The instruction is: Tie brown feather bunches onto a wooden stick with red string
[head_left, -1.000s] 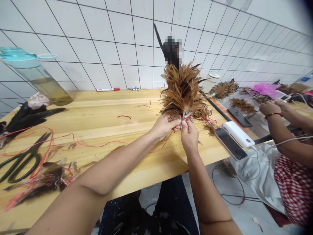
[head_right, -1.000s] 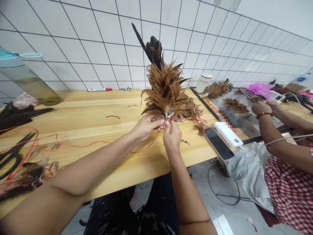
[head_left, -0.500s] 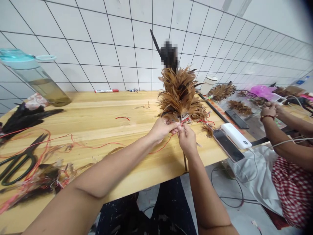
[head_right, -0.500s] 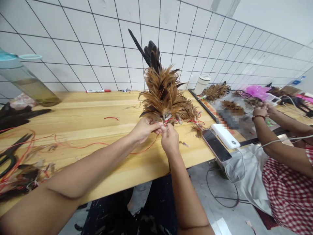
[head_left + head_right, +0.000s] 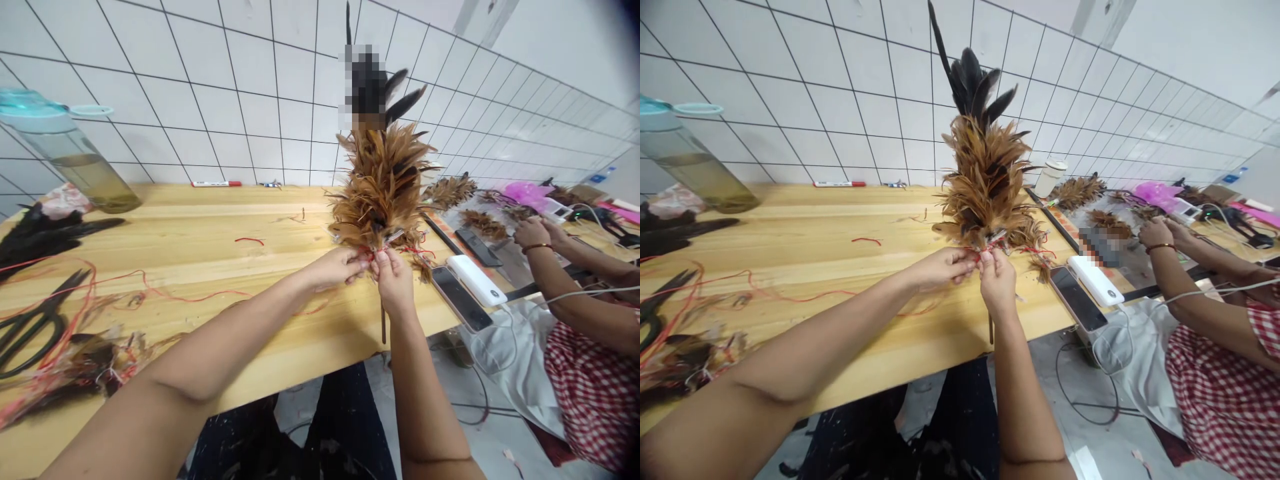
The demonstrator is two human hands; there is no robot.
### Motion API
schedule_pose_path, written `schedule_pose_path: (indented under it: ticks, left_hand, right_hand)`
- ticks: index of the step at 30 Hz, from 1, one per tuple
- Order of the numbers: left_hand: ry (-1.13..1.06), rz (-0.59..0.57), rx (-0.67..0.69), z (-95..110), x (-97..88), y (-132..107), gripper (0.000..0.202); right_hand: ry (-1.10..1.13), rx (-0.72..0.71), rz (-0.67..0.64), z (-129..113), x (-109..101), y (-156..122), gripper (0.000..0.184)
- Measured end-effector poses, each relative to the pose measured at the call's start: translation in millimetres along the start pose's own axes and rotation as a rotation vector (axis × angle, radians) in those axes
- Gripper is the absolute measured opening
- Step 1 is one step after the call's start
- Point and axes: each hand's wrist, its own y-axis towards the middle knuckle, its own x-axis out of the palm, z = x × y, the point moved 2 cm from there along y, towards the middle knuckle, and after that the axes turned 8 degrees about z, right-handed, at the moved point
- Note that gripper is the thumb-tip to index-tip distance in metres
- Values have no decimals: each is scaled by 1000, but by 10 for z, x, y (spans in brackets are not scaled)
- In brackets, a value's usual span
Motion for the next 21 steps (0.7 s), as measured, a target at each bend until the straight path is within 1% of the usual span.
schedule_pose_path:
  ticks: [2, 3, 5, 7, 8, 10, 12, 15, 18, 21]
  left_hand:
    - [293, 121, 53, 73, -58, -9, 21]
    - [418, 151, 112, 129, -82, -20, 21]
    - [588, 143, 252, 249, -101, -59, 22]
    - [709, 124, 375, 357, -101, -111, 23]
    - [770, 121, 427, 403, -103, -137, 24]
    - [895, 127, 507, 479, -125, -179, 24]
    - [1004, 154, 566, 542, -184, -208, 25]
    - [1098, 245, 623, 633, -347, -231, 26]
    - [1075, 369, 631, 703, -598, -247, 23]
    - [999, 464, 585, 708, -939, -271, 20]
  right_hand:
    - [-223, -122, 74, -14, -51, 23, 29]
    - [-367, -178, 123, -19, -76, 34, 26]
    - [-680, -238, 190, -12, -116, 54, 21]
    - [-945, -271, 222, 11, -149, 67, 24]
    - [-1051, -304, 213, 24, -161, 70, 27]
    - [-1216, -406, 131, 48, -182, 67, 31]
    - [-1324, -515, -2, 55, -206, 49, 32]
    - [-1421, -647, -194, -9, -259, -12, 30]
    - [-1443, -774, -322, -189, -322, -113, 27]
    - [-1384, -909, -386, -445, -396, -247, 24]
